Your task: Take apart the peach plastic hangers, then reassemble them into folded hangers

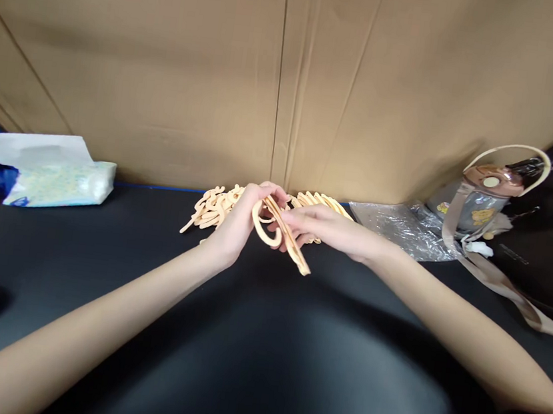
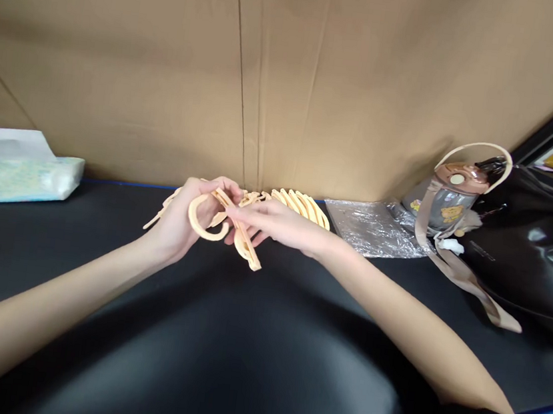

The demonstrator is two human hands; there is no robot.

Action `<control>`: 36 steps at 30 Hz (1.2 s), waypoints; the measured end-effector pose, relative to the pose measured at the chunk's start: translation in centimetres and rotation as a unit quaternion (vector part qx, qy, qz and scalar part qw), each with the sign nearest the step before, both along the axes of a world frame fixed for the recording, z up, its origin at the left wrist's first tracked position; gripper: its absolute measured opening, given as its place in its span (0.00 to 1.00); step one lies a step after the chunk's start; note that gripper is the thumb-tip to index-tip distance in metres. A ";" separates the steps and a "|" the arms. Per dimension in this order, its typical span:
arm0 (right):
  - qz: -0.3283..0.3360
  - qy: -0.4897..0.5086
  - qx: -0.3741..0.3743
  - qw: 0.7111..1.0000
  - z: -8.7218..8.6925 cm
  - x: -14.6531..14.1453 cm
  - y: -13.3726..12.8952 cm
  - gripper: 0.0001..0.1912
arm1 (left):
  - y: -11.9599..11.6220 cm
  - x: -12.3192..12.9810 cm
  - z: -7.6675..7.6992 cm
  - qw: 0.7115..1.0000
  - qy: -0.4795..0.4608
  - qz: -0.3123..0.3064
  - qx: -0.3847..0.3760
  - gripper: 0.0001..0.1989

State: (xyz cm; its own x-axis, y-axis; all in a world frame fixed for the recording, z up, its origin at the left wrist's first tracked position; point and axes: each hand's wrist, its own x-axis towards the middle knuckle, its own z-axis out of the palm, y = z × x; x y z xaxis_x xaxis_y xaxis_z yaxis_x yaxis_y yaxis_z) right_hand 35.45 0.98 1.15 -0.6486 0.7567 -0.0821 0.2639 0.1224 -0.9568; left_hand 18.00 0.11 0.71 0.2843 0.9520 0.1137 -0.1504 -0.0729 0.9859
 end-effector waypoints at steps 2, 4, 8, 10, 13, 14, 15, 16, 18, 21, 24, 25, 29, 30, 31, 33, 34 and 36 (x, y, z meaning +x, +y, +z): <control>-0.040 0.034 0.004 0.999 -0.1 -0.4 -0.4 0.17 | 0.3 -0.2 -0.1 1.000 0.027 -0.002 0.009 0.14; -0.105 0.045 0.030 0.993 -0.1 0.3 0.1 0.18 | 0.6 -0.4 -0.2 0.998 0.054 -0.010 0.012 0.14; -0.181 -0.010 0.148 0.972 0.4 2.8 2.1 0.19 | 1.2 -0.8 -0.7 0.995 0.096 0.006 0.015 0.11; -0.196 -0.080 0.225 0.951 0.8 3.5 2.4 0.18 | 1.3 -0.9 -1.1 0.994 0.104 0.023 0.013 0.11; -0.178 -0.224 0.394 0.873 1.2 3.3 1.6 0.14 | 1.4 -0.9 -1.5 0.994 0.110 0.017 -0.006 0.10; -0.159 -0.287 0.455 0.828 1.3 2.9 1.1 0.13 | 1.3 -0.9 -1.6 0.994 0.110 0.008 -0.017 0.11; -0.136 -0.349 0.508 0.776 1.3 2.5 0.6 0.13 | 1.3 -0.8 -1.6 0.994 0.109 -0.003 -0.029 0.11; -0.110 -0.406 0.548 0.723 1.3 2.1 0.1 0.13 | 1.2 -0.7 -1.6 0.993 0.108 -0.016 -0.042 0.12; -0.065 -0.480 0.593 0.643 0.9 1.3 -0.6 0.15 | 0.9 -0.5 -1.4 0.992 0.104 -0.039 -0.065 0.12; -0.038 -0.488 0.577 0.654 -0.3 0.5 -0.7 0.16 | 0.3 0.2 -1.5 0.990 0.100 -0.055 -0.083 0.11; -0.050 -0.453 0.502 0.735 -1.6 0.2 0.0 0.12 | -1.0 1.5 -2.5 0.991 0.108 -0.038 -0.072 0.12; -0.055 -0.441 0.481 0.755 -1.9 0.3 0.3 0.09 | -1.6 2.0 -3.1 0.991 0.115 -0.036 -0.064 0.12; -0.094 -0.390 0.428 0.810 -1.6 1.5 1.7 0.08 | -4.0 3.3 -4.2 0.981 0.167 -0.100 -0.020 0.12; -0.105 -0.371 0.416 0.824 -1.3 2.0 1.9 0.11 | -4.0 3.3 -4.1 0.978 0.179 -0.107 -0.005 0.11; -0.113 -0.354 0.407 0.834 -0.9 2.4 2.1 0.15 | -3.8 3.1 -3.7 0.978 0.188 -0.095 0.012 0.11; -0.129 -0.291 0.373 0.872 -0.1 3.0 2.4 0.18 | -2.2 2.4 -2.7 0.976 0.210 -0.046 0.045 0.09; -0.144 -0.236 0.340 0.899 0.2 3.2 2.4 0.17 | -0.9 2.0 -2.2 0.974 0.220 -0.015 0.055 0.10; -0.185 -0.094 0.245 0.947 0.6 3.2 2.5 0.13 | 2.0 1.2 -1.6 0.967 0.241 0.044 0.066 0.11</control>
